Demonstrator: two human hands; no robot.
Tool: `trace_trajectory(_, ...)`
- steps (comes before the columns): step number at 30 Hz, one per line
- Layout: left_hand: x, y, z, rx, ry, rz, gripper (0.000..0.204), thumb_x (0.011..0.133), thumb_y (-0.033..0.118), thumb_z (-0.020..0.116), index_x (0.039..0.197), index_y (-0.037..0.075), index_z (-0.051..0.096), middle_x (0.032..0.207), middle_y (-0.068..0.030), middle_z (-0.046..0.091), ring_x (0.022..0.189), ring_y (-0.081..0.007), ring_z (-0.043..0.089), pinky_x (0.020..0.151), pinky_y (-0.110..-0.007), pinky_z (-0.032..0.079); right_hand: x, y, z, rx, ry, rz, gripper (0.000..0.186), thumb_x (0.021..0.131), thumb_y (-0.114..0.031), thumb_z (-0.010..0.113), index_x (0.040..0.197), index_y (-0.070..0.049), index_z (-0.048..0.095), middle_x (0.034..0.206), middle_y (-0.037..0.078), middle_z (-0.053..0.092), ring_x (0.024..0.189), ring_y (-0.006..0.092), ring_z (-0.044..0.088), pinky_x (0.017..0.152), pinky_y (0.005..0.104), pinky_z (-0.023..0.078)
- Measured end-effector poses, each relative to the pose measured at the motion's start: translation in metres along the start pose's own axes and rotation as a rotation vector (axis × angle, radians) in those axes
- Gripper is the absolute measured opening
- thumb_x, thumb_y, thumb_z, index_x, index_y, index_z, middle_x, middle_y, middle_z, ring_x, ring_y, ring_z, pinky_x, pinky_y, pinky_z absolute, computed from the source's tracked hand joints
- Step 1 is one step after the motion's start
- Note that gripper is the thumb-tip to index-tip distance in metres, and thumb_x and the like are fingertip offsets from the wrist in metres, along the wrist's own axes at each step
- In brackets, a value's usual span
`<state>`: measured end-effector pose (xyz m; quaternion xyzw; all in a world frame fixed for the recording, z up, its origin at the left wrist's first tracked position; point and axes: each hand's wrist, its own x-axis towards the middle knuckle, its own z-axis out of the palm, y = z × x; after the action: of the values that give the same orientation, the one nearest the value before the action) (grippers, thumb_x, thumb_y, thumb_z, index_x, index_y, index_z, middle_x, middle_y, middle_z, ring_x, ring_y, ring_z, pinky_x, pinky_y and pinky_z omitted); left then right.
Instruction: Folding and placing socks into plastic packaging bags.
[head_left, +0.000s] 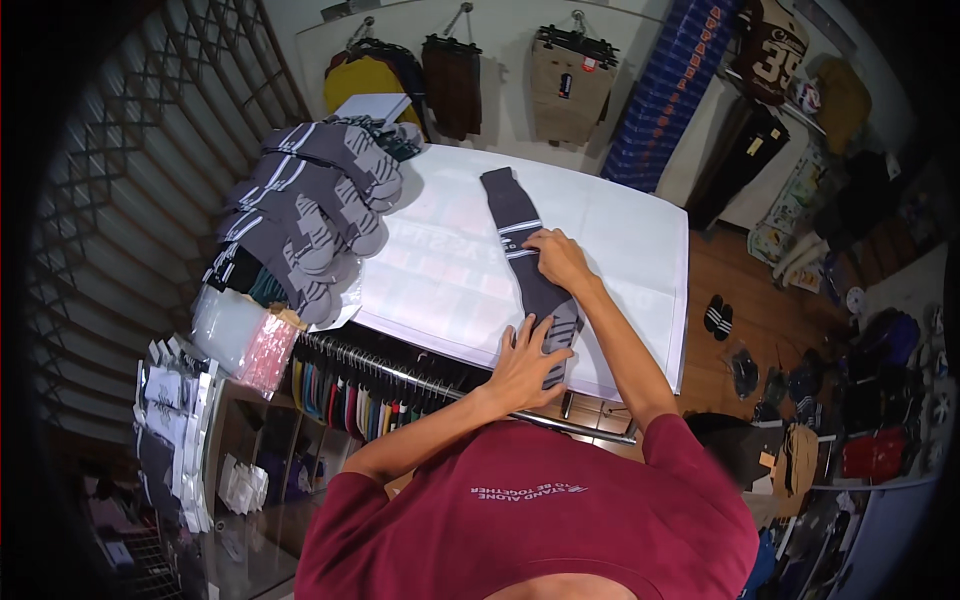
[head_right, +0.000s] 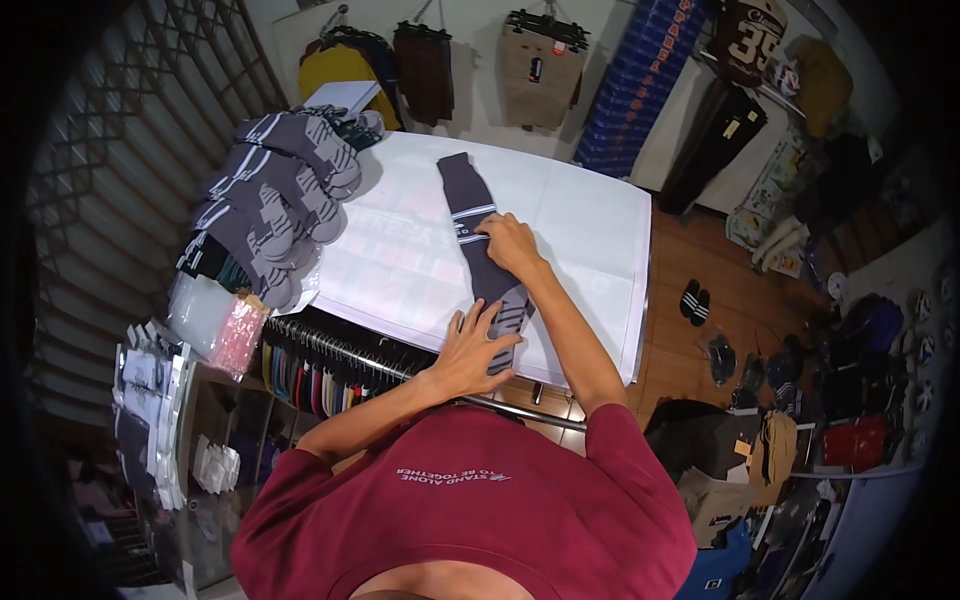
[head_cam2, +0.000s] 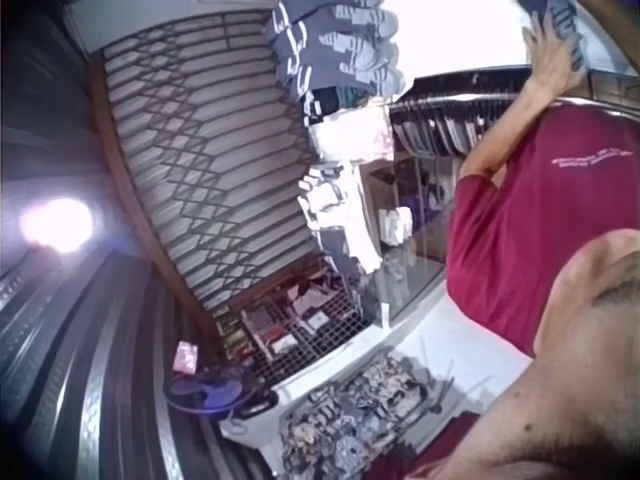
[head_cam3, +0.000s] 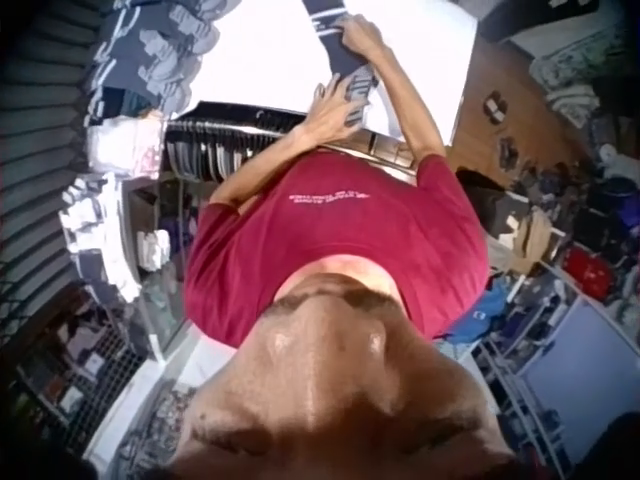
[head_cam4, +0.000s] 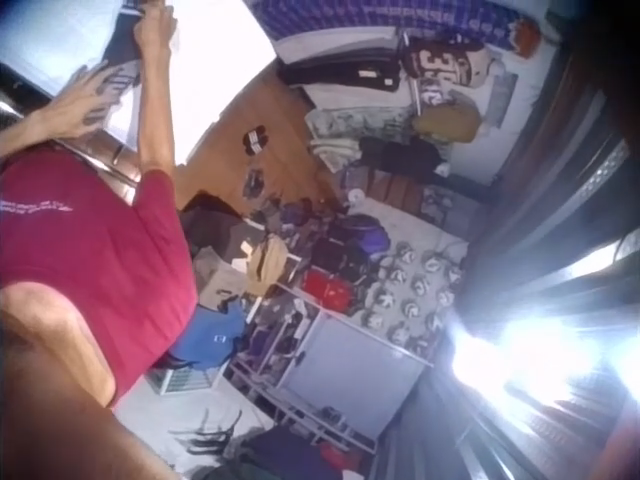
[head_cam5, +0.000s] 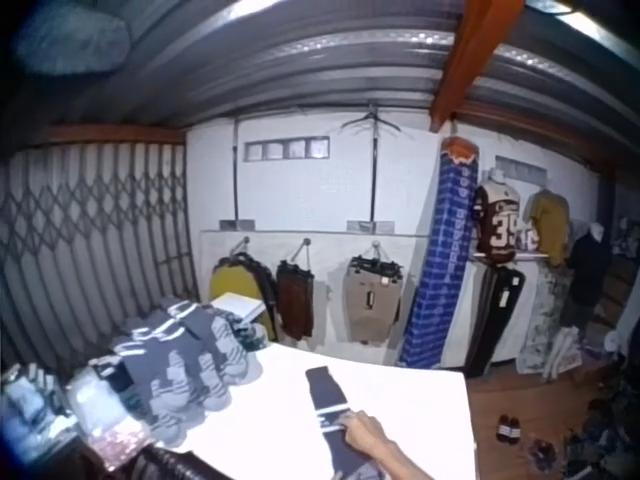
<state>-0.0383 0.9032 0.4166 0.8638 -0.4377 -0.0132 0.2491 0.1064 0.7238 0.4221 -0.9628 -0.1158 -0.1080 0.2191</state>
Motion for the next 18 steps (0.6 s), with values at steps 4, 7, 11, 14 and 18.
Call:
trace_trajectory(4,-0.011,-0.010,-0.016,0.007,0.022,-0.060,0.040,0.081,0.043,0.073,0.108,0.014,0.067,0.148,-0.0267,0.037,0.138,-0.0526,0.028,0.105,-0.072,0.025,-0.016,0.014,-0.005,-0.059,0.040,0.105,0.037,0.080,0.007,0.050,0.102,-0.009,0.076,0.109,0.010,0.070,0.101,0.0334,0.062,0.087,0.0441,0.053)
trace_trajectory(7,-0.022,-0.031,-0.030,0.093,0.061,-0.167,0.032,0.082,0.041,0.073,0.096,0.013,0.069,0.147,-0.0155,0.045,0.140,-0.0429,0.033,0.106,-0.072,0.025,-0.038,0.019,-0.008,-0.168,0.056,0.166,0.037,0.079,0.008,0.052,0.101,-0.009,0.076,0.106,0.009,0.069,0.100,0.0322,0.062,0.084,0.0455,0.052)
trace_trajectory(11,-0.027,-0.069,-0.058,0.189,0.086,-0.358,0.018,0.081,0.030,0.074,0.079,0.013,0.069,0.135,-0.0057,0.060,0.136,-0.0326,0.045,0.110,-0.071,0.022,-0.064,0.014,-0.016,-0.170,0.103,0.222,0.034,0.079,0.006,0.055,0.104,-0.008,0.075,0.105,0.011,0.066,0.105,0.0318,0.059,0.086,0.0461,0.050)
trace_trajectory(14,-0.031,-0.098,-0.073,0.197,0.087,-0.402,0.015,0.080,0.026,0.075,0.083,0.012,0.068,0.130,-0.0057,0.064,0.132,-0.0319,0.049,0.110,-0.071,0.021,-0.060,0.012,-0.018,-0.130,0.078,0.244,0.030,0.082,-0.001,0.061,0.109,-0.006,0.071,0.107,0.013,0.065,0.105,0.0325,0.059,0.087,0.0465,0.049)
trace_trajectory(18,-0.030,-0.102,-0.081,0.057,0.106,-0.486,0.020,0.083,0.020,0.072,0.103,0.013,0.070,0.129,-0.0065,0.064,0.129,-0.0291,0.052,0.108,-0.073,0.020,-0.026,0.012,-0.012,-0.007,0.117,0.203,0.035,0.084,-0.007,0.062,0.119,-0.006,0.065,0.113,0.016,0.064,0.109,0.0353,0.058,0.091,0.0480,0.049)
